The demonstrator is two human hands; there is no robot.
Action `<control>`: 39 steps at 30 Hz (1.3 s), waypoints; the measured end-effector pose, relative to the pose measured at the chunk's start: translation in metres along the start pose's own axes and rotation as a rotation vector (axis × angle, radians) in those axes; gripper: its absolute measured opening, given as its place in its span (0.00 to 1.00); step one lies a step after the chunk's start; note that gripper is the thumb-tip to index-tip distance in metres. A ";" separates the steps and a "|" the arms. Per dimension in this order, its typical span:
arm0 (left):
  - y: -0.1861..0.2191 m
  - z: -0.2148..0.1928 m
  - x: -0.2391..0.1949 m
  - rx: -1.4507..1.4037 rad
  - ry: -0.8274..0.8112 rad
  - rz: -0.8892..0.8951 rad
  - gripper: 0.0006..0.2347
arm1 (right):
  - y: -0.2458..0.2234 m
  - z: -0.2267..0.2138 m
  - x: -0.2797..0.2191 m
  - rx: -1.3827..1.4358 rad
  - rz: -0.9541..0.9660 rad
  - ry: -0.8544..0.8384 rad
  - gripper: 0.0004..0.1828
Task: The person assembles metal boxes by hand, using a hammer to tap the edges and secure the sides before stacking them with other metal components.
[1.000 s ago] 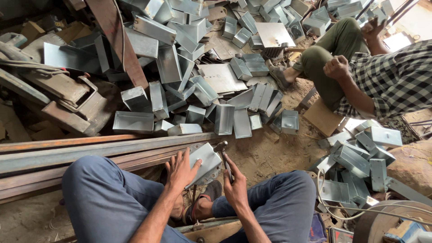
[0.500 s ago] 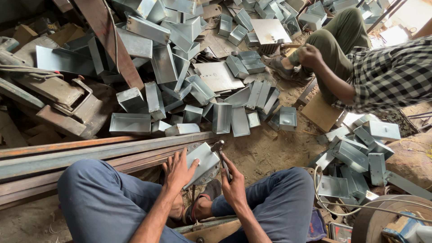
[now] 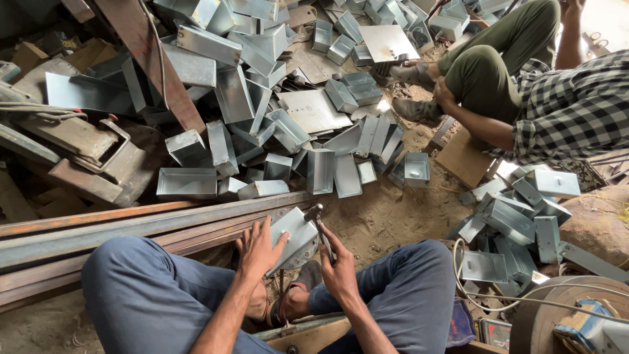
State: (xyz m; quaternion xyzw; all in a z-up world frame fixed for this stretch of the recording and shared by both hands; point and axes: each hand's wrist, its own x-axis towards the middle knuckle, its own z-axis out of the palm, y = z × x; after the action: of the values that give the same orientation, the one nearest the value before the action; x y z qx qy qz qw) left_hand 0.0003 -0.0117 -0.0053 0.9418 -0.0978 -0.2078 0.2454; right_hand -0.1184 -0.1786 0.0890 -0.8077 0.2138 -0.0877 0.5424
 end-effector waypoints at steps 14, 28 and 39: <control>-0.009 0.000 -0.010 0.177 -0.061 0.038 0.68 | 0.000 0.000 -0.005 -0.106 -0.107 -0.043 0.27; -0.017 0.009 -0.005 0.136 -0.045 0.009 0.61 | -0.023 0.008 -0.023 -0.432 -0.418 -0.195 0.27; -0.008 0.000 -0.009 0.139 -0.044 -0.007 0.61 | -0.032 0.010 -0.023 -0.408 -0.505 -0.058 0.28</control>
State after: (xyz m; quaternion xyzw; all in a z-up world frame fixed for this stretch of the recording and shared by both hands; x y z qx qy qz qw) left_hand -0.0067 -0.0024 -0.0064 0.9521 -0.1142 -0.2219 0.1767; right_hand -0.1270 -0.1498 0.1164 -0.9294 0.0046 -0.1519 0.3363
